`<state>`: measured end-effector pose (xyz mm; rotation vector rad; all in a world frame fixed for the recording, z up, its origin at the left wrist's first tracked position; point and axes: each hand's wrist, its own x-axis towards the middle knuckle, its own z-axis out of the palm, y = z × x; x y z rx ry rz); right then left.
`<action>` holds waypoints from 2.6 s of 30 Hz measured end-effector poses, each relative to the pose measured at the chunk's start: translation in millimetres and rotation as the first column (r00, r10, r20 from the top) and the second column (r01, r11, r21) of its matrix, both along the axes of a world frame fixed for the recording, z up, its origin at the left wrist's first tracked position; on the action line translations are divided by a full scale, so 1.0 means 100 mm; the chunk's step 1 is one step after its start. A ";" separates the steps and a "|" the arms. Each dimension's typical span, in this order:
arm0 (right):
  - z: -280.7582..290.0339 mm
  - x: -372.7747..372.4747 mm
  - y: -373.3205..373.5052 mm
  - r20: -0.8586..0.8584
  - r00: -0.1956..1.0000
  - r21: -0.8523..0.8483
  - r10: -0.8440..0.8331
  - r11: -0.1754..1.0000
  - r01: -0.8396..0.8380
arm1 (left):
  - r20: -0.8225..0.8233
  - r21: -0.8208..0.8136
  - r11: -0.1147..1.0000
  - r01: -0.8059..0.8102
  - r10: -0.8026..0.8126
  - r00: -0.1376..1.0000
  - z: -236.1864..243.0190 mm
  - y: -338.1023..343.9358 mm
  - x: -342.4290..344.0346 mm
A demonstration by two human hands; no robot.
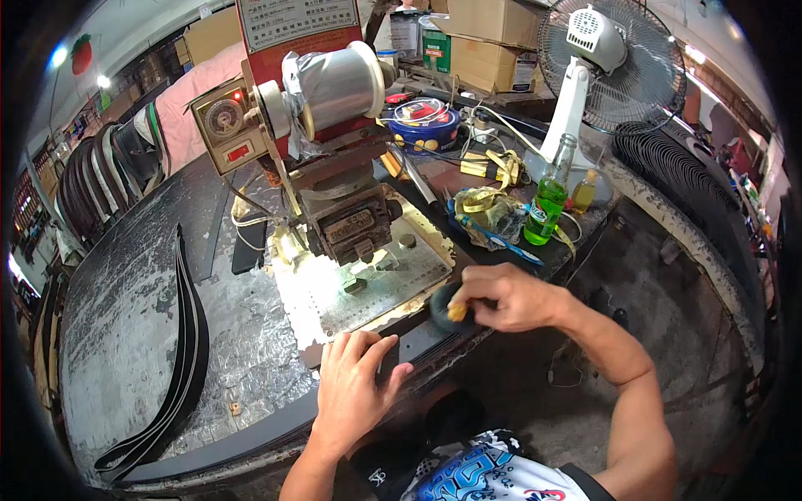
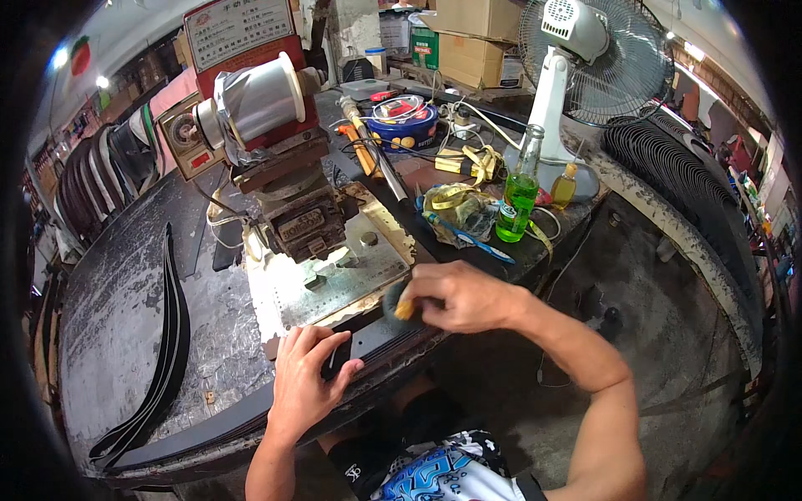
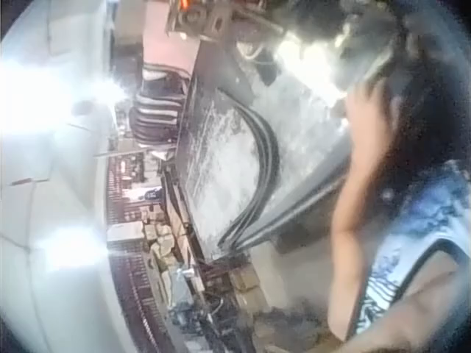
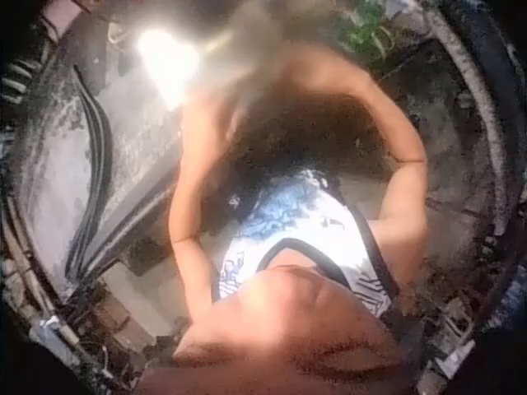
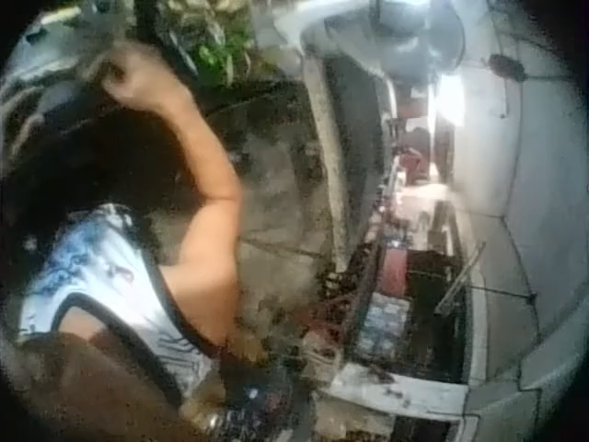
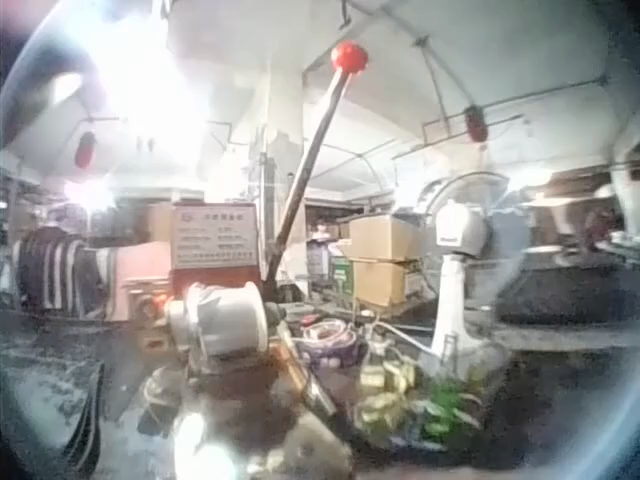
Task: Embossing a logo or design onto black leather belts using a hot-stamping machine.
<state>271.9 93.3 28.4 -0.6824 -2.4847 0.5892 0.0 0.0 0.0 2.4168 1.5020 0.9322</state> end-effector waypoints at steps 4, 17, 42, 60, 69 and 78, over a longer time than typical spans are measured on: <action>0.16 0.50 0.00 0.124 0.976 0.140 -0.176 0.977 0.159 | 0.010 0.002 1.000 -0.017 0.017 1.000 0.00 0.00 0.00; -0.07 0.71 -0.27 -0.435 0.865 -0.062 -0.249 0.967 0.247 | 0.356 -0.227 0.972 0.062 0.023 0.934 0.13 0.04 -0.10; 0.12 0.79 -0.21 -0.027 0.918 0.246 -0.395 0.888 0.389 | 0.182 -0.121 0.991 -0.047 0.069 0.981 0.13 -0.04 0.04; -0.22 0.73 -0.25 -0.609 0.758 -0.242 -0.232 0.965 0.101 | 0.209 -0.455 0.890 -0.021 0.130 0.969 0.39 -0.01 -0.40; -0.35 0.55 -0.10 -0.609 0.766 -0.325 -0.207 0.946 -0.002 | 0.397 -0.503 0.860 0.085 0.142 0.907 0.27 -0.18 -0.58; -0.31 0.28 0.07 -0.442 0.890 -0.132 -0.114 0.989 0.062 | 0.191 -0.184 0.967 -0.174 0.209 0.959 -0.02 -0.17 -0.32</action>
